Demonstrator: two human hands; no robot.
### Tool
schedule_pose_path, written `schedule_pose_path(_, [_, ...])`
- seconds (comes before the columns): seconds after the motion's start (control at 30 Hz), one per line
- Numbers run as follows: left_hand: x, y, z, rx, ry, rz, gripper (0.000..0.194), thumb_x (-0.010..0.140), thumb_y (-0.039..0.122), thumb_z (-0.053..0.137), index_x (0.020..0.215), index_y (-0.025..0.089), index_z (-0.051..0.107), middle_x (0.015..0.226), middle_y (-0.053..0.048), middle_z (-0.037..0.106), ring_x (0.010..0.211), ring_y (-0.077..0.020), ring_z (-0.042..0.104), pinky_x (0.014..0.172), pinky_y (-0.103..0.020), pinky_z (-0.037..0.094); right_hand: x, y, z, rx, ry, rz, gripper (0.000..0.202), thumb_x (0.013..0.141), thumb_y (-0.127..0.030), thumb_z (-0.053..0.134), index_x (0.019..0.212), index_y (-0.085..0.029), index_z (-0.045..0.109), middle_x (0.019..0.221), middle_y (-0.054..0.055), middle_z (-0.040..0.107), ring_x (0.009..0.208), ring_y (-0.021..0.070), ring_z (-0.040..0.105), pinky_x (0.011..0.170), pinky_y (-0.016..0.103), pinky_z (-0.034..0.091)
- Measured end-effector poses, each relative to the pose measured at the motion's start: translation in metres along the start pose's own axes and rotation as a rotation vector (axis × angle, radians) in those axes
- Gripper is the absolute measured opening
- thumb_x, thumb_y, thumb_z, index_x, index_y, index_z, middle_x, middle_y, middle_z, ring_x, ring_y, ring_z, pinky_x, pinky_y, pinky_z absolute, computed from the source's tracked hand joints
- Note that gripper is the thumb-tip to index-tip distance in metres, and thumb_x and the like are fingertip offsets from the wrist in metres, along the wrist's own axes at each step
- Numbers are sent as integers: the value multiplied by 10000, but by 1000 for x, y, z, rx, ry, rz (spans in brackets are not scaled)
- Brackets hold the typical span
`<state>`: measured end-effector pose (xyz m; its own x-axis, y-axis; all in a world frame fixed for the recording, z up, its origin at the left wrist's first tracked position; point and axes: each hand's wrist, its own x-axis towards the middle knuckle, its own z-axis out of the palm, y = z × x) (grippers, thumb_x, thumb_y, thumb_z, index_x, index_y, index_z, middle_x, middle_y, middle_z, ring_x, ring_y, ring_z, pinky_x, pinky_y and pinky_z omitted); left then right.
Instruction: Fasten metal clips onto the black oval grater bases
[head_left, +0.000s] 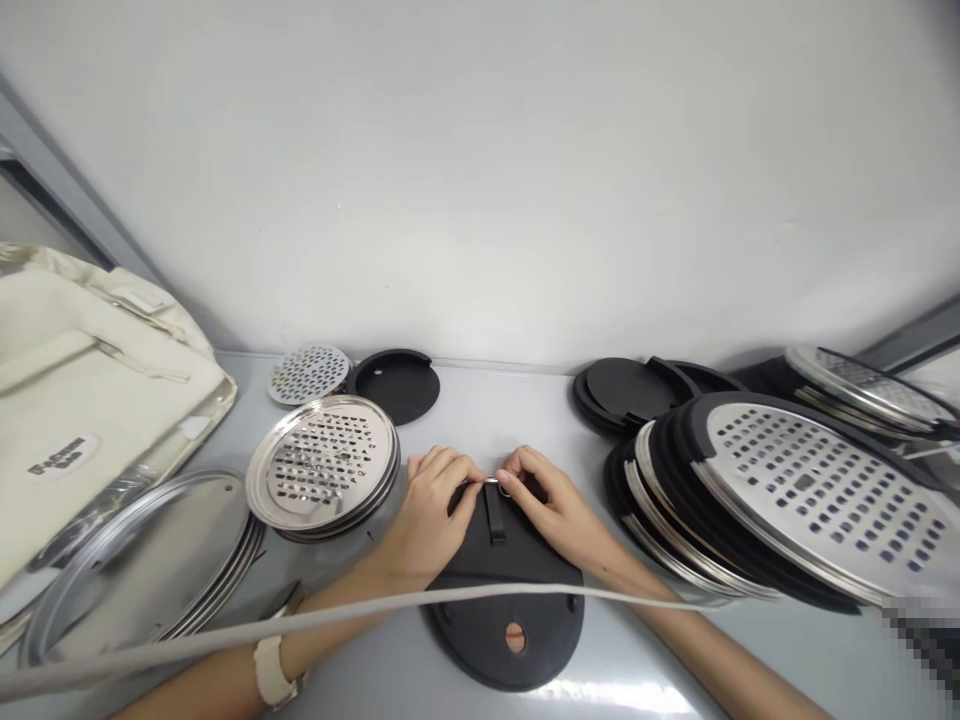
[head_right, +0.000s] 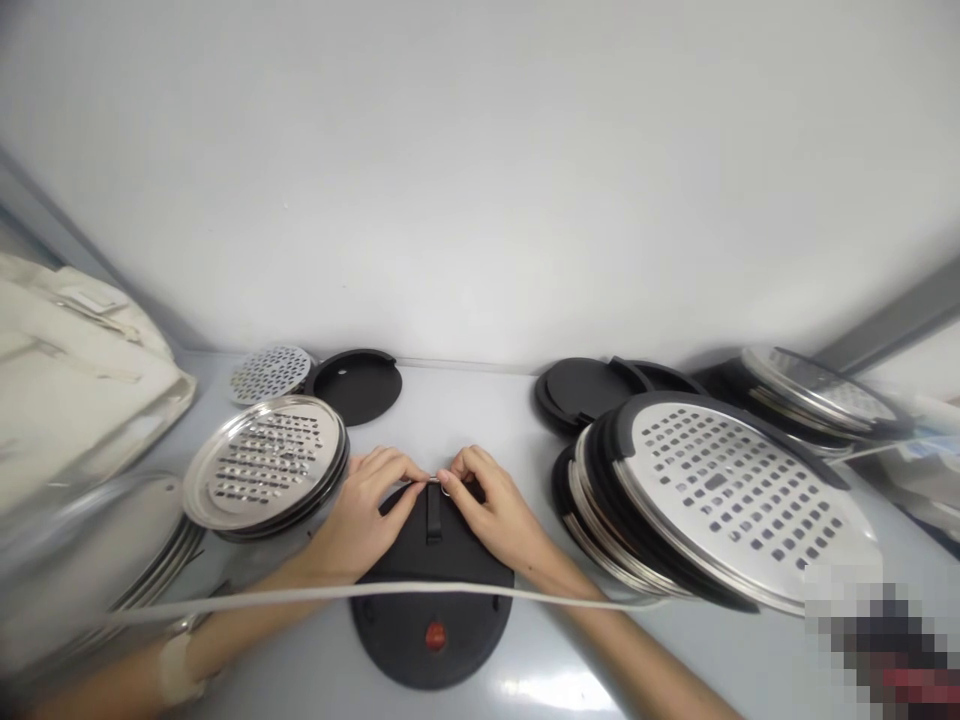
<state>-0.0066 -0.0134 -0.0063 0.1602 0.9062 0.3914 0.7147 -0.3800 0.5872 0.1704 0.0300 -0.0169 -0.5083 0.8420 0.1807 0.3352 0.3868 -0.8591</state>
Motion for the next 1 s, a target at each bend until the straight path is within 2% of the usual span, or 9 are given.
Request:
schedule_pose_path(0.43, [0,-1,-1,-22,5,29,132,886,121,539,791,194,595,813,12,628,842,-155,565,809,-335,324,1,2,-2,27,25,0,240,949,-333,449,744,-208,449,772,-9,479,736,142,479,699,266,381])
schedule_pose_path(0.6, [1,-1,-3,2,-7,40,139,905,139,528,870,225,631,868,14,636,873,-153,561,824,-336,315,1,1,-2,22,43,8,251,946,-335,451,728,-211,428,761,-8,472,728,145,474,691,272,379])
schedule_pose_path(1.0, [0,2,-6,136,-40,99,165,958,148,413,925,200,566,869,4,613,866,-162,532,815,-334,292,0,-2,-4,-21,36,-28,307,968,-332,395,694,-204,450,753,4,472,730,151,483,711,282,386])
